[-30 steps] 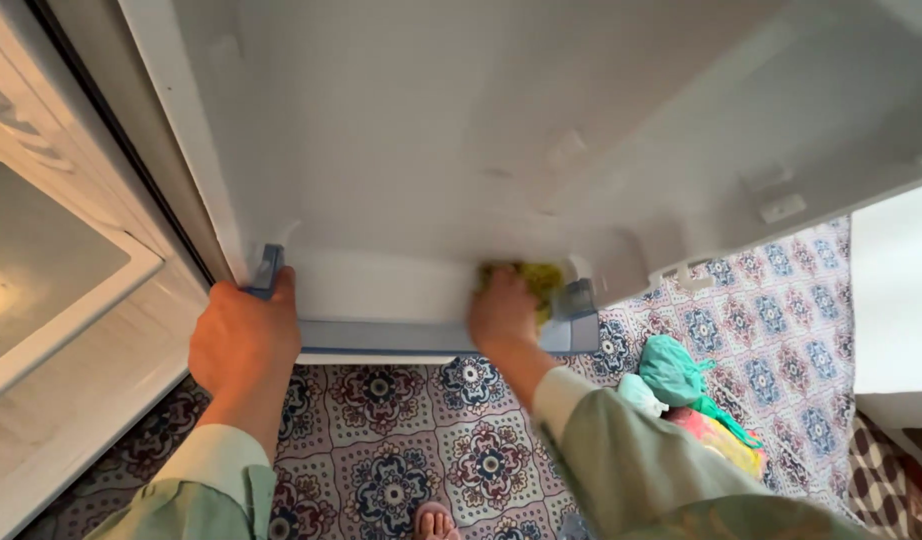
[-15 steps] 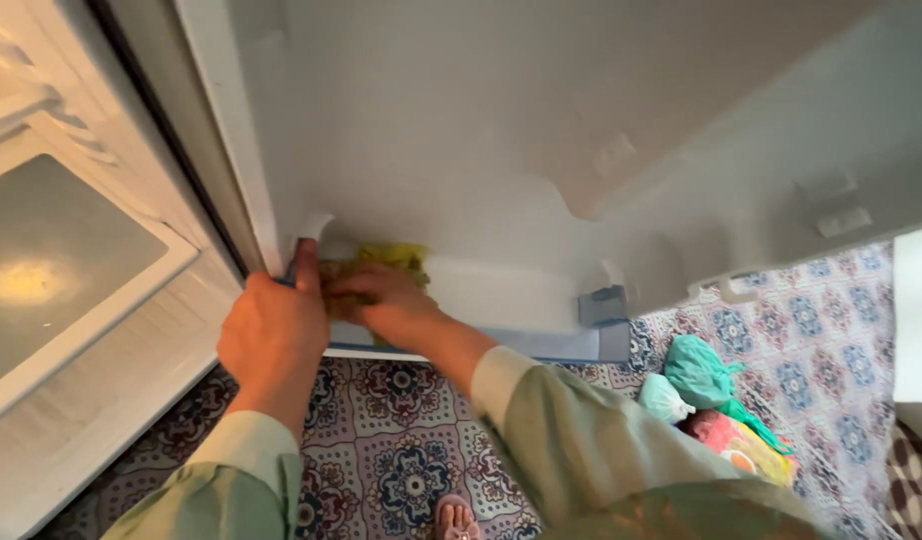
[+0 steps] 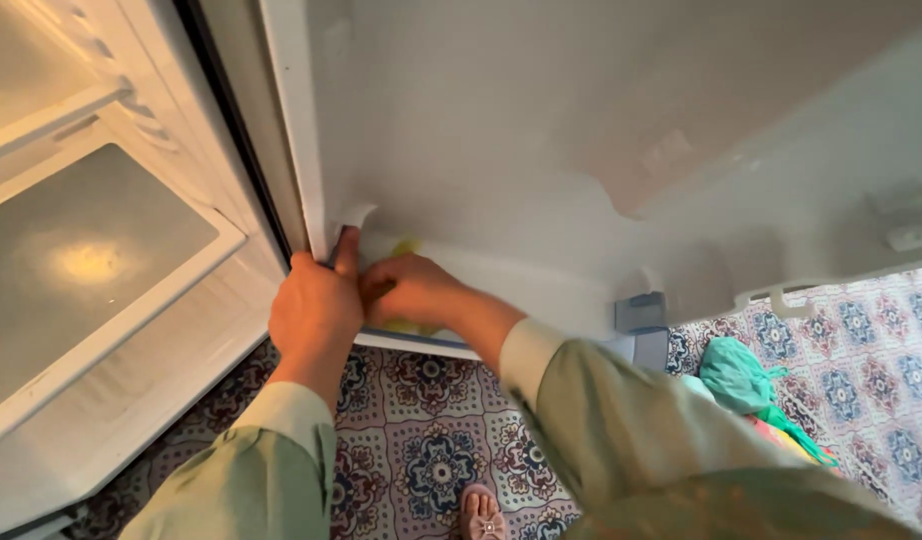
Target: Cleaning the interior and door of a refrigerator using a cloth and cleaning solution.
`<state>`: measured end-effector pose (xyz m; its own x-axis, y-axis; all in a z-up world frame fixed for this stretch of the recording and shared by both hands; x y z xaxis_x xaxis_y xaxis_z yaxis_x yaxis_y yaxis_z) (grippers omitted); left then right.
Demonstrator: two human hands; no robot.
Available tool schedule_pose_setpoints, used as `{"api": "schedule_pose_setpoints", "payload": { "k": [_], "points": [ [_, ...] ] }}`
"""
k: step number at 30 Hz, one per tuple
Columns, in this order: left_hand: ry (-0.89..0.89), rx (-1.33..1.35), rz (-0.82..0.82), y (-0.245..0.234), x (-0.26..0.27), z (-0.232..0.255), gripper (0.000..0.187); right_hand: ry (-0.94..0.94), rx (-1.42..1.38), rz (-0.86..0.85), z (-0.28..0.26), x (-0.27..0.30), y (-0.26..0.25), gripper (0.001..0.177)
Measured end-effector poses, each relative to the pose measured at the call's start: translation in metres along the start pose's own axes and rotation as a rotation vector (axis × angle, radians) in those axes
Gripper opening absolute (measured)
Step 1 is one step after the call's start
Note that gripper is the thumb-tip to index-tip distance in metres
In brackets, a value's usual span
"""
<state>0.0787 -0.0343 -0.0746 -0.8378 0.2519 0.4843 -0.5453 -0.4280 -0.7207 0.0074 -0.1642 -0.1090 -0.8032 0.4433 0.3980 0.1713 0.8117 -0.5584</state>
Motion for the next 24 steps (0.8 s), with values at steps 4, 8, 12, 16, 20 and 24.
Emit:
{"api": "schedule_pose_setpoints", "payload": {
  "k": [4, 8, 12, 16, 20, 24],
  "points": [
    [0.014, 0.015, -0.006, -0.007, 0.008, 0.004, 0.079, -0.062, 0.163, -0.338, -0.005, 0.021, -0.037, 0.033],
    [0.036, 0.030, 0.033, -0.001, 0.002, 0.002, 0.077, 0.000, 0.524, -0.445, 0.057, 0.019, -0.083, 0.034],
    [0.049, 0.049, 0.015, -0.011, 0.017, 0.007, 0.074, 0.297, 0.673, -0.253, 0.093, 0.063, -0.121, 0.087],
    [0.023, 0.075, 0.020, -0.008, 0.015, 0.010, 0.072, 0.368, 0.666, 0.065, 0.072, 0.080, -0.114, 0.051],
    [-0.009, 0.084, 0.016, -0.004, 0.012, 0.006, 0.071, 0.077, 0.516, 0.132, 0.044, 0.051, -0.067, 0.045],
    [-0.020, 0.079, 0.035, 0.004, 0.003, 0.003, 0.071, -0.713, 0.420, 0.440, 0.021, 0.012, 0.001, 0.039]
  ]
}}
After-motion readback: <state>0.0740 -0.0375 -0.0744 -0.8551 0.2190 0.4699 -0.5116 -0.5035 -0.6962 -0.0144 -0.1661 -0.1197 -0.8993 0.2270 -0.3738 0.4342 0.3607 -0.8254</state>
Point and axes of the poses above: each hand's wrist, its own x-axis away from the middle knuckle, its own y-axis out of the palm, z = x × y, the point moved 4 cm from there along -x, towards the middle knuckle, and after that the axes turned 9 degrees about -x, right-handed, at the moved point
